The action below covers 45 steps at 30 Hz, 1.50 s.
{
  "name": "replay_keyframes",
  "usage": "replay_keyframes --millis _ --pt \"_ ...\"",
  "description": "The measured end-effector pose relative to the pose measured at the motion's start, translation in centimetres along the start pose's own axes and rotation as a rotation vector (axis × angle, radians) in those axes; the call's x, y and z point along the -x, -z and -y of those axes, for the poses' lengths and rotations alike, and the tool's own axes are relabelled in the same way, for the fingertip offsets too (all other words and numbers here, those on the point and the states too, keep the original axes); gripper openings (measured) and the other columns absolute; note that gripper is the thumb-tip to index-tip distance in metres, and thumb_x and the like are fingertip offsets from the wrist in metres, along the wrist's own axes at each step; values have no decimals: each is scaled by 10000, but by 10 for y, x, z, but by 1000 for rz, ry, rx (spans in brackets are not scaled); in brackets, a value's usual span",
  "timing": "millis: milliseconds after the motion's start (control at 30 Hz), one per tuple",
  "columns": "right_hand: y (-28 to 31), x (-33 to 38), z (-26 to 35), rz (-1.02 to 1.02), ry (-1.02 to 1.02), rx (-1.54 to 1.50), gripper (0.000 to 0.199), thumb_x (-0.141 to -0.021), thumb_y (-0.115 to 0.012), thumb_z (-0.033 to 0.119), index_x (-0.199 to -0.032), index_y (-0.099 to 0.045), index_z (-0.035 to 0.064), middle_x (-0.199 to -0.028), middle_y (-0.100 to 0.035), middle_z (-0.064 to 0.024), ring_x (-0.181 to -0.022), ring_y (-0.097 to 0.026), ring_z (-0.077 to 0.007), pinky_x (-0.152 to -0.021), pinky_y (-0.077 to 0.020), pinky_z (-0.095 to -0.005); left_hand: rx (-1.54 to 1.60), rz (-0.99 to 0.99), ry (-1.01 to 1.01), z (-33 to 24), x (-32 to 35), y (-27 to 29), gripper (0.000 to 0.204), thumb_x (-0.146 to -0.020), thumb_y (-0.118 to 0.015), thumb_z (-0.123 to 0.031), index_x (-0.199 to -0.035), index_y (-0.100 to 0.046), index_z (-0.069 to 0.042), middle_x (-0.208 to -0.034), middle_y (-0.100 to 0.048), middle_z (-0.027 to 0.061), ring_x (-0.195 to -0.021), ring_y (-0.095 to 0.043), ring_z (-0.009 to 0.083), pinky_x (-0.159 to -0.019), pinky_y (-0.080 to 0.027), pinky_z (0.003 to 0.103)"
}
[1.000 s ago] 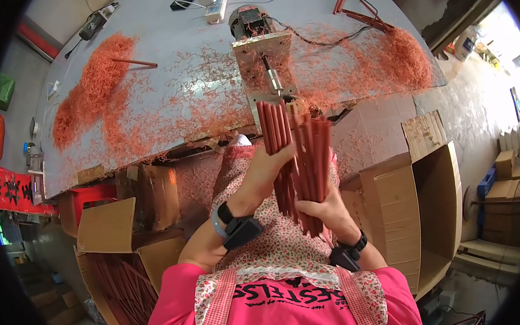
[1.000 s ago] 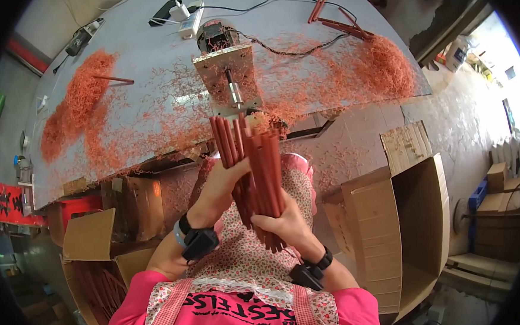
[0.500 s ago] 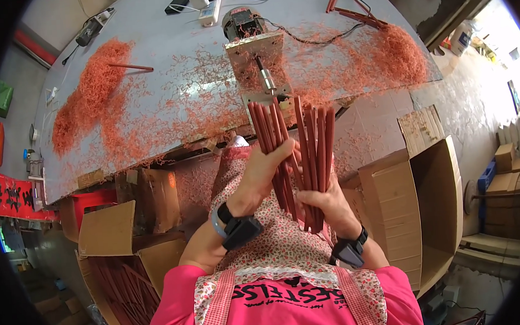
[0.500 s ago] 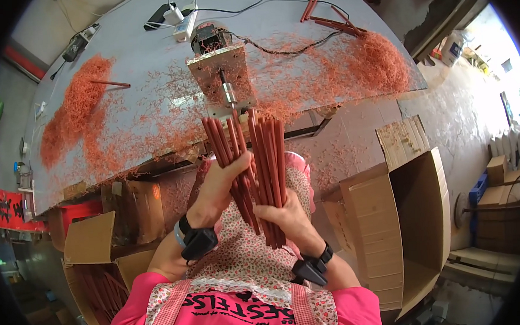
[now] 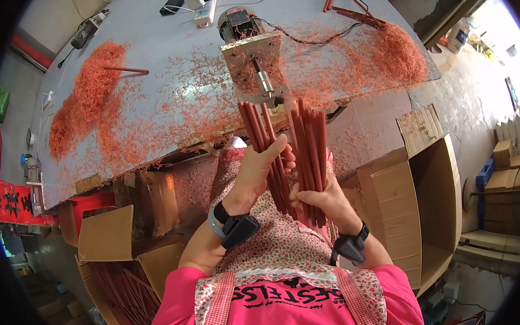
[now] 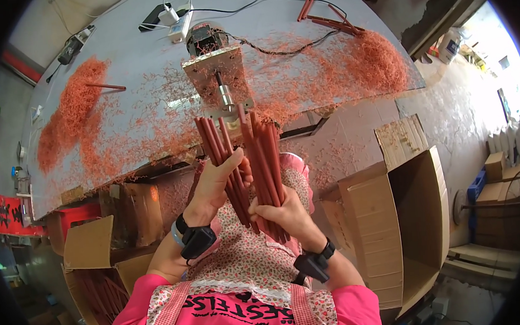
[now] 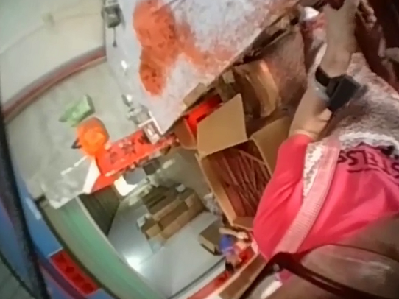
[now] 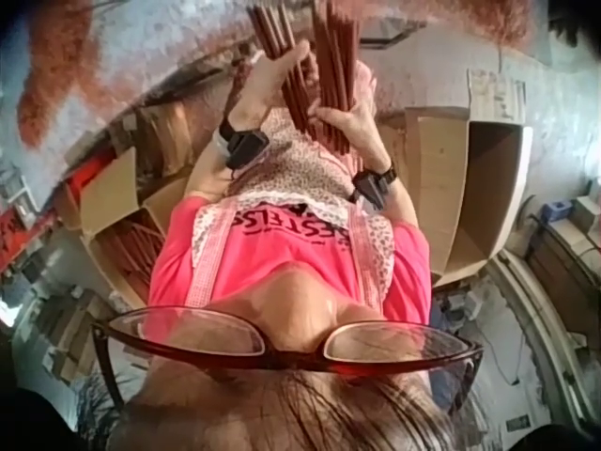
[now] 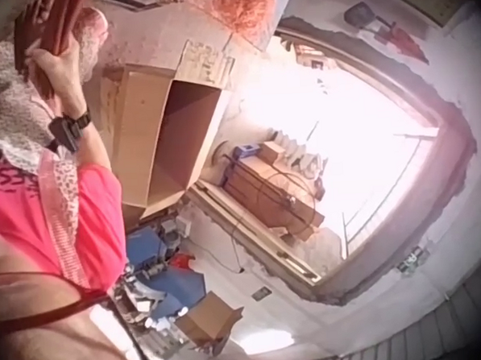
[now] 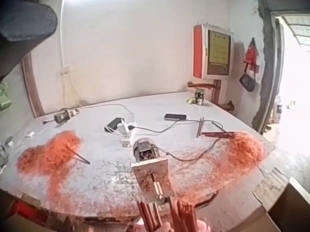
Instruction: The person picks up a bundle of red tubes, feeds each one individually into a spinning machine, and then places the processed bundle into a cardboard box.
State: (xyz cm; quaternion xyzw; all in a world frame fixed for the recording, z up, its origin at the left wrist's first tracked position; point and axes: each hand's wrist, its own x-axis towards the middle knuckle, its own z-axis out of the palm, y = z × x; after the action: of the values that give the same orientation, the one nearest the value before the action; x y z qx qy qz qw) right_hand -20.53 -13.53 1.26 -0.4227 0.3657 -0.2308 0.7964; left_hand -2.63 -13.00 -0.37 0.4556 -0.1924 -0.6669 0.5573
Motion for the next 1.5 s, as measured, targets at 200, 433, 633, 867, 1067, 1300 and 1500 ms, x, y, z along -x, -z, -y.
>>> replay_keyframes --millis 200,433,633,867,1067,1300,1500 --pt "3 4 -18 -55 181 500 452 -716 -721 119 -1088 -495 -2 -818 -598 -46 -712 -579 -105 -664 -484 -258 79 -100 -71 0 7 -18 262 -853 -662 -291 -965 -608 -60 -805 -633 38 -729 -606 115 -620 -491 266" --pt "5 7 -23 -136 301 324 489 -713 -706 109 -1138 -490 -3 -859 -587 -43 -726 -576 -115 -671 -484 -268 61 22 -21 6 7 -12 289 -857 -655 -307 -1000 -599 -62 -857 -641 33 -789 -602 115 -688 -489 273" --pt "-9 14 22 -115 -29 56 501 -726 -667 53 -1186 -479 -9 -937 -596 -57 -814 -586 -136 -728 -490 -282 -13 51 -3 6 3 -2 260 -860 -651 -303 -954 -607 -64 -862 -644 35 -775 -602 123 -720 -491 307" --pt "-8 4 12 -103 68 65 507 -732 -664 40 -1199 -474 -9 -1005 -584 -71 -892 -571 -124 -787 -478 -271 -24 44 -28 -2 -7 3 251 -867 -642 -300 -937 -608 -61 -856 -642 46 -790 -612 139 -708 -501 312" --pt "-7 10 -34 -124 289 291 587 -724 -683 48 -1253 -437 -6 -1062 -577 -76 -918 -558 -116 -808 -472 -272 187 13 47 -8 9 -11 268 -880 -617 -305 -978 -602 -56 -873 -644 45 -744 -621 131 -671 -507 277" --pt "3 19 -20 -8 119 236 631 -707 -708 83 -1264 -426 -8 -1059 -582 -85 -920 -567 -127 -822 -471 -283 19 23 -54 12 5 -1 293 -886 -608 -280 -1067 -592 -51 -932 -644 31 -813 -626 121 -711 -510 274" --pt "3 22 -16 -17 146 221 634 -697 -706 77 -1262 -430 -6 -1045 -591 -85 -909 -574 -134 -821 -474 -286 51 16 -53 12 6 -10 295 -865 -642 -244 -1085 -593 -54 -926 -624 -3 -826 -600 92 -715 -494 253"
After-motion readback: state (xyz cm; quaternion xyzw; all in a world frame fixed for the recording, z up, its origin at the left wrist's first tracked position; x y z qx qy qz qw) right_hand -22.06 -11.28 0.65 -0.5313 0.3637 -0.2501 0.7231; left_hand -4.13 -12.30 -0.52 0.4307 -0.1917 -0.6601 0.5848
